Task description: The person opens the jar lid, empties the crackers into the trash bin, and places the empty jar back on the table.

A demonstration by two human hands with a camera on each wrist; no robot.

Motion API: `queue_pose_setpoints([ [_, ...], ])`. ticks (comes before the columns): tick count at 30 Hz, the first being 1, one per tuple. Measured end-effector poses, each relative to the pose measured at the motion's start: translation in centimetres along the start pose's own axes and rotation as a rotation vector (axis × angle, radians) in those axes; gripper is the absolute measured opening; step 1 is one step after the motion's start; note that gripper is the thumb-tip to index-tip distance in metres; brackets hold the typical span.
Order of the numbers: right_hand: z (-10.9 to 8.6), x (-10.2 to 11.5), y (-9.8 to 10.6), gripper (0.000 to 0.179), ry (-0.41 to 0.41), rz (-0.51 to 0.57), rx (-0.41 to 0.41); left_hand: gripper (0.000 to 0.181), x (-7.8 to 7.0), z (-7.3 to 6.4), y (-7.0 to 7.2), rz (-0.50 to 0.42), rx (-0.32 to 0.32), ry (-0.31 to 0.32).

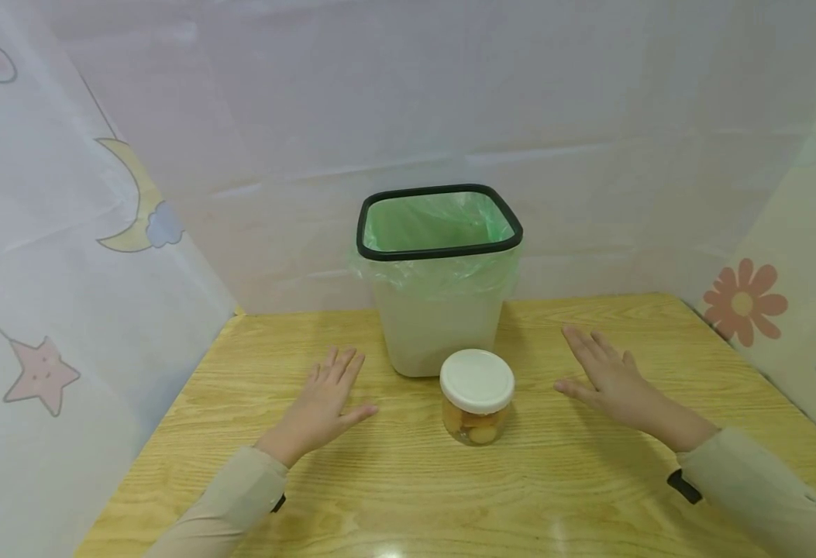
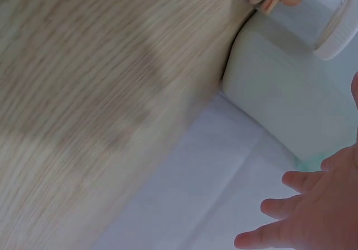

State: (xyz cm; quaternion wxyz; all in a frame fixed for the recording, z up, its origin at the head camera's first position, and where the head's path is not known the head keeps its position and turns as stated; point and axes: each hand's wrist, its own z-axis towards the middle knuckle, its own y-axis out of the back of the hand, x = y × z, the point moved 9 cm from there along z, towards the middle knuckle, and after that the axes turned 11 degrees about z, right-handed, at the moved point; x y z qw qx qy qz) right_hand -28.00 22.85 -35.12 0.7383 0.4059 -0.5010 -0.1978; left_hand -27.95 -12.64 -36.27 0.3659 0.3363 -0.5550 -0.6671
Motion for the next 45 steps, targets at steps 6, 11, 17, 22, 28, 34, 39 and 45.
queue_pose_setpoints([
  [6,0.0,0.0,-0.3,0.091,0.015,-0.022,-0.012,0.084,-0.2,0.1,0.0,0.024,-0.018,-0.011],
  [11,0.0,0.1,-0.7,0.091,0.022,-0.010,-0.020,0.082,-0.4,0.1,0.1,0.011,-0.012,-0.018],
  [17,0.1,0.6,-1.4,0.093,0.030,0.002,-0.031,0.080,-0.9,0.3,0.1,0.021,-0.024,-0.039],
  [22,0.1,0.7,-1.7,0.093,0.033,0.016,-0.037,0.080,-1.2,0.3,0.3,0.020,-0.031,-0.045],
  [28,0.2,0.9,-2.2,0.095,0.029,0.038,-0.031,0.079,-1.6,0.2,0.3,0.011,-0.028,-0.058],
  [34,0.1,1.2,-2.8,0.095,0.014,0.111,-0.028,0.080,-1.7,0.1,-0.3,-0.013,-0.027,-0.056],
  [39,0.3,1.6,-3.3,0.097,-0.003,0.149,-0.042,0.083,-1.8,0.4,-0.4,-0.081,-0.032,-0.054],
  [45,0.6,2.0,-3.9,0.098,0.008,0.162,-0.057,0.082,-2.2,0.7,-0.3,-0.102,-0.032,-0.054],
])
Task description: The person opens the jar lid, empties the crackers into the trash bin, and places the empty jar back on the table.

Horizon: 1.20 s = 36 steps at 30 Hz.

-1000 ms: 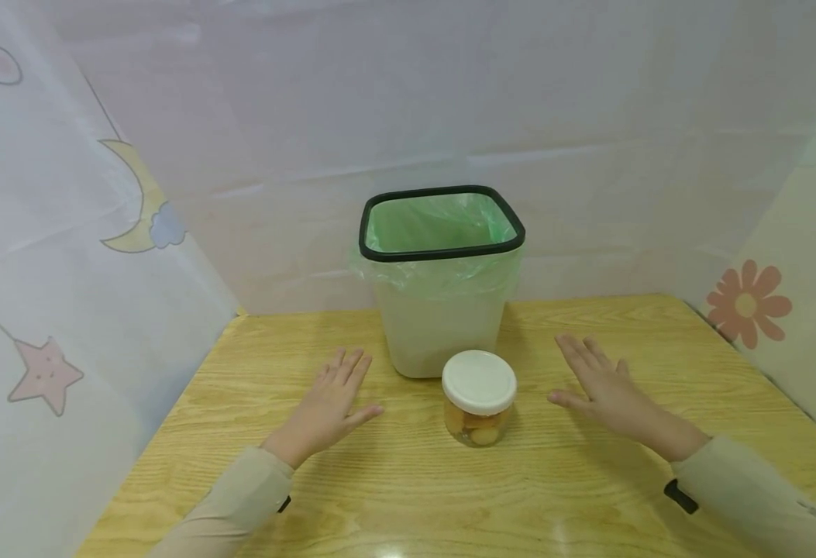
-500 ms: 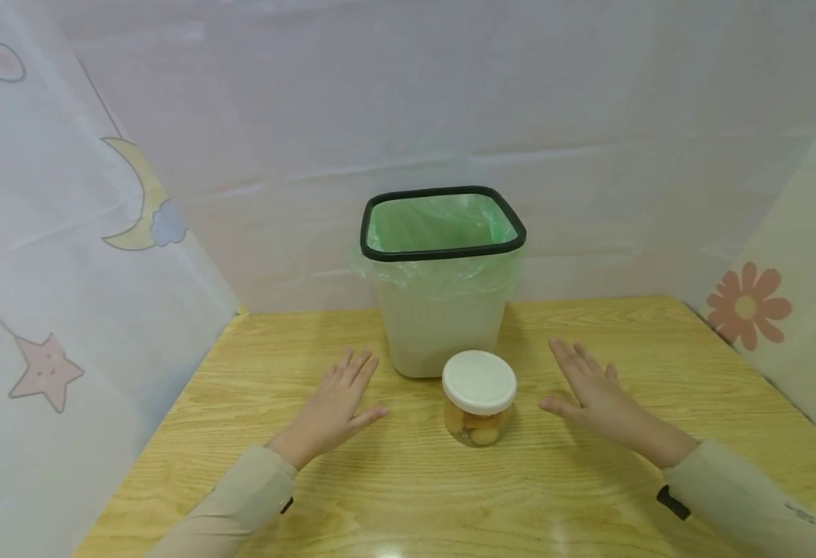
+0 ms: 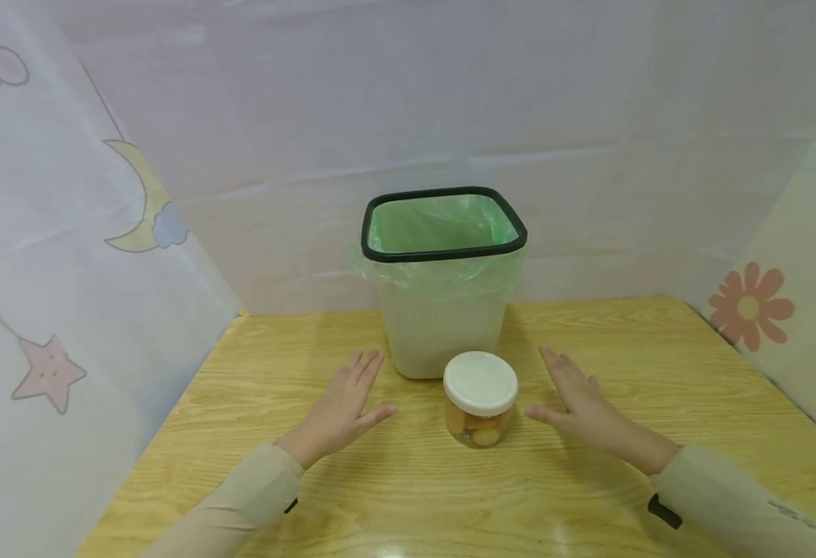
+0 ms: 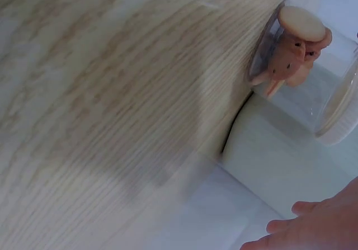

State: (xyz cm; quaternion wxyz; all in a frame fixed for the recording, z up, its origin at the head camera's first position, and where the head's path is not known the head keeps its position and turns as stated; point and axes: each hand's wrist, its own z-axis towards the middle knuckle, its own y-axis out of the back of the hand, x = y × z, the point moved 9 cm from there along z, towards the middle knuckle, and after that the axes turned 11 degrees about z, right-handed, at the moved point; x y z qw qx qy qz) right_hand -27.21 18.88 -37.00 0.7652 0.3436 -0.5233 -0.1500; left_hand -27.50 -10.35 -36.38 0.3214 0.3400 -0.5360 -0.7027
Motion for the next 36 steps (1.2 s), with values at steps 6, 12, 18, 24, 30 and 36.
queue_pose_setpoints([
  [6,-0.1,0.1,-0.5,0.098,-0.008,0.041,0.008,0.079,-0.8,0.3,-0.3,-0.017,-0.004,-0.022],
  [12,0.0,-0.1,-0.8,0.098,-0.001,0.025,0.007,0.078,-1.5,0.8,-0.3,0.011,-0.037,-0.064],
  [18,0.0,-0.5,-1.4,0.101,-0.005,0.017,0.001,0.080,-1.8,0.9,-0.5,0.004,0.009,-0.054],
  [24,0.0,-0.2,-1.9,0.105,0.006,0.027,-0.002,0.079,-1.9,1.0,-0.8,0.003,0.024,-0.056],
  [30,0.1,0.0,-2.3,0.106,-0.007,0.043,0.010,0.079,-2.2,1.3,-0.7,0.020,0.016,-0.069],
  [36,0.3,0.1,-2.7,0.107,-0.017,0.066,0.017,0.079,-2.5,1.8,-0.8,0.023,0.014,-0.078],
])
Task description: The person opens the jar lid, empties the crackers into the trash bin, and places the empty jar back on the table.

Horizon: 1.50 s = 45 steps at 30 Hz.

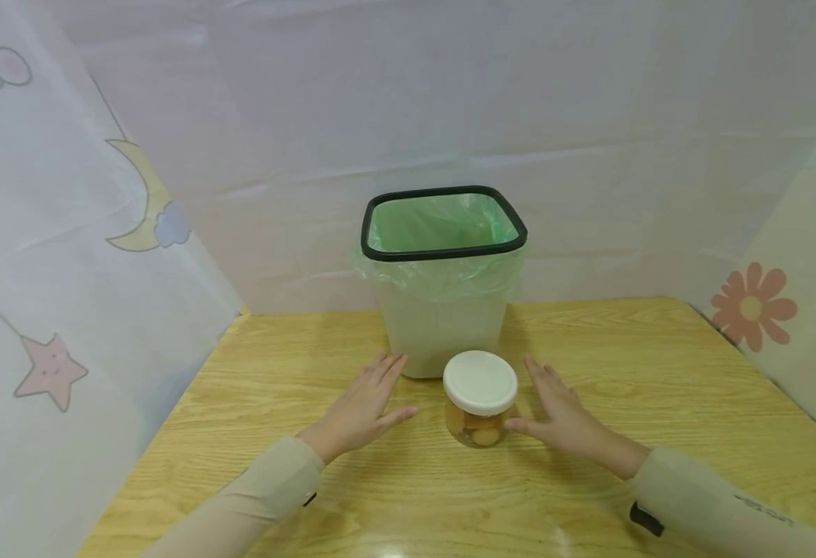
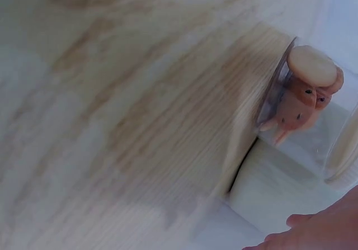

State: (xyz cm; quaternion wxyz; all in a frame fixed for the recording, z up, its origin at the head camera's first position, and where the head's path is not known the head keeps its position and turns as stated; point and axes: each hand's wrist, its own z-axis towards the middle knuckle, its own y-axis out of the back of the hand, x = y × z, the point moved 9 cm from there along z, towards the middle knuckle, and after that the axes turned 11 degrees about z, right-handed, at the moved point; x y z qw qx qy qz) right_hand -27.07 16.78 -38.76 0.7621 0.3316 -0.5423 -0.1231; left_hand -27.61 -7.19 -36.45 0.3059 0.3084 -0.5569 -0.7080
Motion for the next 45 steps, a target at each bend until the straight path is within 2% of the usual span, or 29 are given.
queue_pose_setpoints([
  [5,0.2,0.0,-0.6,0.108,0.008,0.028,-0.006,0.078,-0.5,0.5,0.1,-0.015,-0.004,-0.016],
  [11,0.2,0.0,-1.3,0.110,-0.020,0.088,-0.004,0.079,-1.0,0.8,-0.1,-0.022,0.010,-0.031],
  [17,0.3,-0.3,-1.7,0.112,-0.042,0.196,0.006,0.079,-1.2,1.1,-0.2,-0.023,0.002,-0.023],
  [24,0.5,-0.9,-2.5,0.118,-0.102,0.319,0.032,0.079,-1.3,1.3,-0.7,-0.068,0.042,0.006],
  [33,0.4,-1.3,-3.3,0.124,-0.193,0.402,-0.001,0.078,-1.6,1.7,-0.9,-0.109,0.041,0.004],
  [38,0.5,-1.2,-3.6,0.123,-0.186,0.439,-0.010,0.079,-1.7,1.8,-1.1,-0.153,0.063,0.024],
  [45,0.9,-1.2,-4.0,0.116,-0.113,0.535,-0.024,0.081,-1.8,2.2,-1.7,-0.251,0.102,0.033],
])
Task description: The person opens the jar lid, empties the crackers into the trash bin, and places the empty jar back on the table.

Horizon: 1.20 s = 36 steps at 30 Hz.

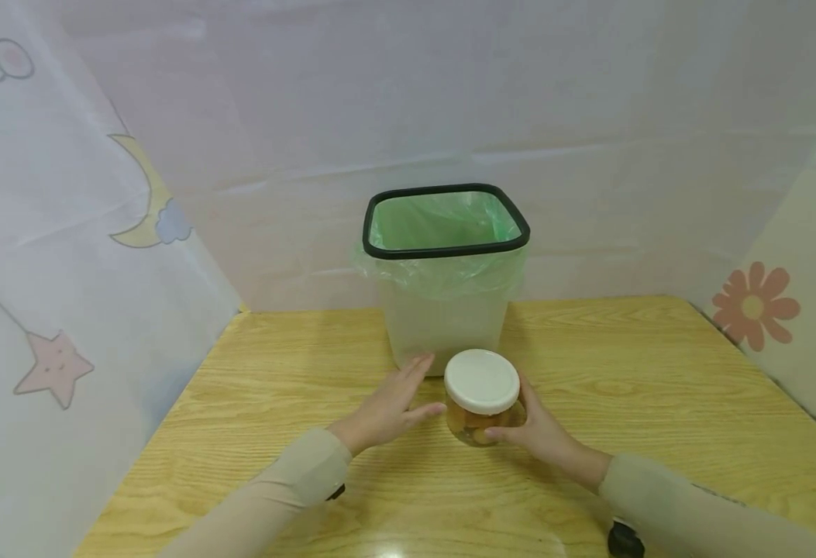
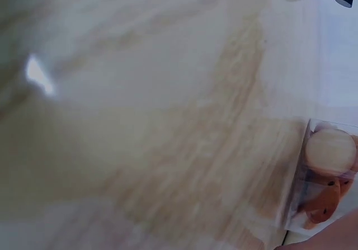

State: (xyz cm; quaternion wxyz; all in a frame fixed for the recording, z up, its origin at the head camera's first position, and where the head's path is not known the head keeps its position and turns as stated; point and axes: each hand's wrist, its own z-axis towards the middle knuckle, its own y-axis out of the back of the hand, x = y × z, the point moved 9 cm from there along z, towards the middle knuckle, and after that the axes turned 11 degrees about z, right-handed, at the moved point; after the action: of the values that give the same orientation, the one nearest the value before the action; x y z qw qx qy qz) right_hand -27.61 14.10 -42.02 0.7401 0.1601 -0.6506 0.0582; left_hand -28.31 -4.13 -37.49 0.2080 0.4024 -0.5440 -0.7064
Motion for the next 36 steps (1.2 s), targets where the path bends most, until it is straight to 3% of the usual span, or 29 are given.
queue_pose_setpoints([
  [7,0.2,-0.6,-0.4,0.114,-0.008,0.076,0.006,0.085,-0.1,0.5,-0.1,-0.047,0.010,0.008],
  [18,0.6,-0.4,-0.5,0.108,0.065,0.178,0.038,0.086,-0.3,1.5,-0.3,-0.120,0.035,0.018],
  [27,0.8,-0.6,-0.5,0.103,0.049,0.182,0.049,0.088,-0.2,2.3,-0.6,-0.191,0.053,0.019],
  [36,1.1,-0.4,-0.6,0.099,0.126,0.212,0.094,0.090,0.0,3.1,-0.8,-0.271,0.071,0.009],
])
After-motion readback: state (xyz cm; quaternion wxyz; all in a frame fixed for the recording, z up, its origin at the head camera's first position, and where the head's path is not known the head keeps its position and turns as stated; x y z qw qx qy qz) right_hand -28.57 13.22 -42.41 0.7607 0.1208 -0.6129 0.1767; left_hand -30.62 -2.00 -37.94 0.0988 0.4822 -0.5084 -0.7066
